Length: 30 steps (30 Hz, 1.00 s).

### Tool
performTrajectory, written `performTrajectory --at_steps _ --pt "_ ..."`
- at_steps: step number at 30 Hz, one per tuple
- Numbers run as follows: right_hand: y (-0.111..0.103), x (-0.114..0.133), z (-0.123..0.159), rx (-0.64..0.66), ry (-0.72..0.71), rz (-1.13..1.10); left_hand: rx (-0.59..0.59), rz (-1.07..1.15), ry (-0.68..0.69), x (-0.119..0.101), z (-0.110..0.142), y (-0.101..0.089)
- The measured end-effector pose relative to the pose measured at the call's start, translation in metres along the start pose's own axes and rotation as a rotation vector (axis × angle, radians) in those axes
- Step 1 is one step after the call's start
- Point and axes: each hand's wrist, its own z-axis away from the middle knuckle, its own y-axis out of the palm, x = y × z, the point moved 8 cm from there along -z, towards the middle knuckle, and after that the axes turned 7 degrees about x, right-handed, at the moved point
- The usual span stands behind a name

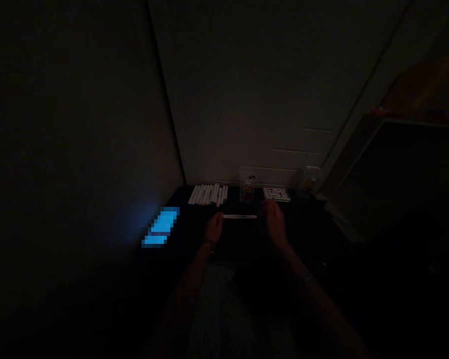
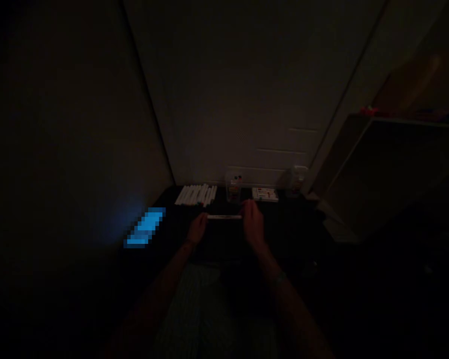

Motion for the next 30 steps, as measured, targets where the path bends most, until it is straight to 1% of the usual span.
performTrajectory --at_steps 2,4,5,7,9,14,17,22,25,30 --pt "0.010 -0.018 0.000 0.005 0.046 0.159 0.007 -0.011 0.014 0.001 -0.001 0.000" --pt "0.026 -0.036 0.000 0.049 0.082 0.310 0.013 -0.022 0.032 0.003 -0.002 0.000" --pt "0.034 -0.045 0.001 0.093 0.097 0.376 0.016 -0.025 0.038 0.004 -0.002 0.000" --pt "0.046 -0.060 0.003 0.161 0.105 0.436 0.020 -0.027 0.040 0.006 -0.002 0.000" --pt "0.051 -0.069 0.004 0.200 0.106 0.431 0.011 -0.020 0.034 0.006 -0.001 -0.002" --pt "0.051 -0.074 0.001 0.230 0.100 0.384 -0.007 0.019 0.050 0.000 0.000 -0.005" --pt "0.051 -0.075 -0.001 0.207 0.120 0.338 -0.003 0.021 0.044 0.000 -0.001 -0.004" --pt "0.052 -0.075 -0.002 0.181 0.090 0.235 0.022 0.001 0.032 0.001 -0.002 -0.001" --pt "0.053 -0.078 -0.002 0.182 0.110 0.249 0.020 0.006 0.044 0.001 -0.001 -0.001" --pt "0.054 -0.079 -0.003 0.189 0.114 0.297 -0.022 0.058 0.023 0.005 -0.002 -0.004"
